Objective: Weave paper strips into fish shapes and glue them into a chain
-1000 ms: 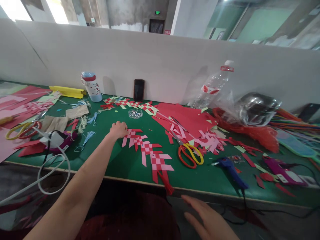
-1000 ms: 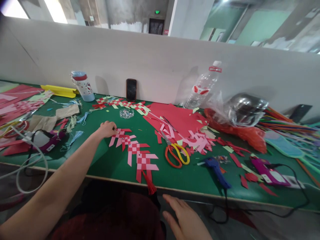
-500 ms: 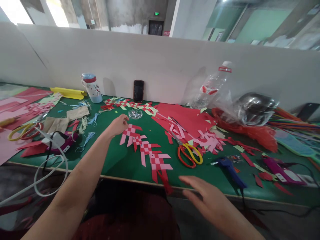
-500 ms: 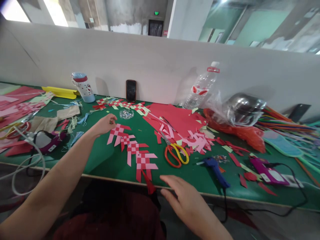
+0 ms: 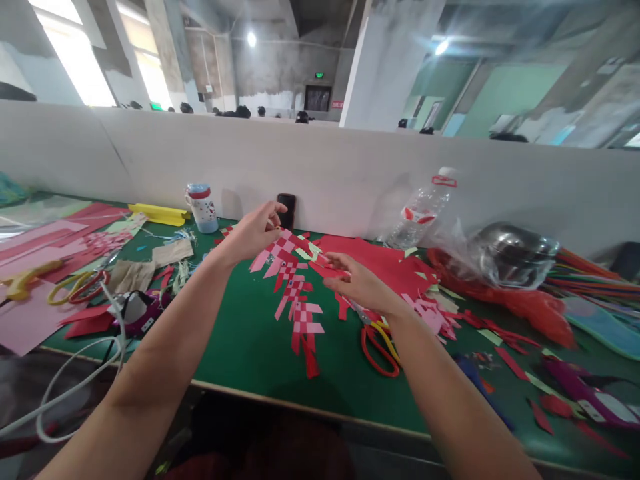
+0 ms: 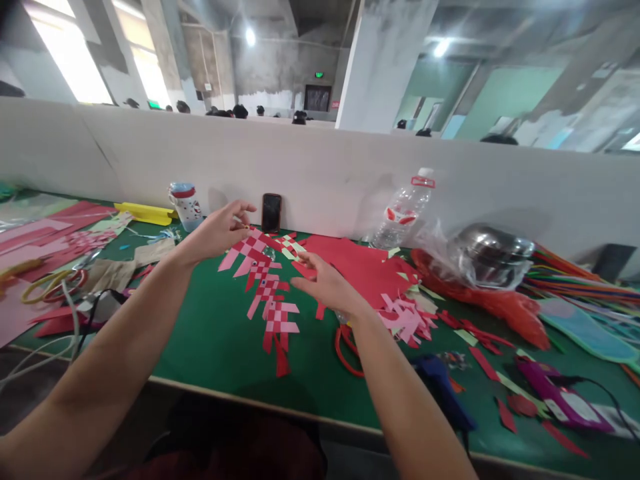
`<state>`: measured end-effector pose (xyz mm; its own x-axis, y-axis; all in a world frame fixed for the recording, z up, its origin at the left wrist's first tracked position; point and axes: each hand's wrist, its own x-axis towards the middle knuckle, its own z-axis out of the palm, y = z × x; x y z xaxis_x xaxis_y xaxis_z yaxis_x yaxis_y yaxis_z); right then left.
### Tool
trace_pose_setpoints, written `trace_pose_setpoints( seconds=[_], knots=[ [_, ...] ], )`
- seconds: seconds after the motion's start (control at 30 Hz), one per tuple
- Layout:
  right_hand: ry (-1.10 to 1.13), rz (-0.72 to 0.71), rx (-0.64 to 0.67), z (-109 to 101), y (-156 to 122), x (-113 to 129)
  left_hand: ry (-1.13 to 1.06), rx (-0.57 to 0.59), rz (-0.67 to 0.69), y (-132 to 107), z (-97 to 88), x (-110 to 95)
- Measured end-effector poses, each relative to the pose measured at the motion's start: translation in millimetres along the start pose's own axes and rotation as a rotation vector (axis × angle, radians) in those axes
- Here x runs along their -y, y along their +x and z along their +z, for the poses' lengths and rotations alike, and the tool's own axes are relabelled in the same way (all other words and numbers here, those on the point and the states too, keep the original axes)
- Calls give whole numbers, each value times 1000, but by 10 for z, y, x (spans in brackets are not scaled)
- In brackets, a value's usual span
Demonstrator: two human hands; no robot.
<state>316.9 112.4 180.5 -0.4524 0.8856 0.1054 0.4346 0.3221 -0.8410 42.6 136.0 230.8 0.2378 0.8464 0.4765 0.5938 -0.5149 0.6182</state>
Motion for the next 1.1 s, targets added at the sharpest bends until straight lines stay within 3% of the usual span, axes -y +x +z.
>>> trace_pose_setpoints(
  seconds=[0.17, 0.37, 0.6, 0.8, 0.93, 1.1],
  knots=[
    [110, -50, 148, 114, 510, -7, 44, -13, 33, 198, -218, -261],
    [202, -103, 310, 153, 710, 219, 27, -57, 106, 375, -455, -405],
    [194, -160, 274, 100, 752, 423, 55, -135, 171, 444, -699, -541],
    [108, -199, 192, -19, 678, 777, 8, -186, 228, 444, -905, -632],
    [112, -159, 285, -28, 610, 925, -68, -188, 179, 397, -936, -516],
    [255, 64, 457, 241, 674, 695, -226, -44, -102, 200, -669, 20]
  ],
)
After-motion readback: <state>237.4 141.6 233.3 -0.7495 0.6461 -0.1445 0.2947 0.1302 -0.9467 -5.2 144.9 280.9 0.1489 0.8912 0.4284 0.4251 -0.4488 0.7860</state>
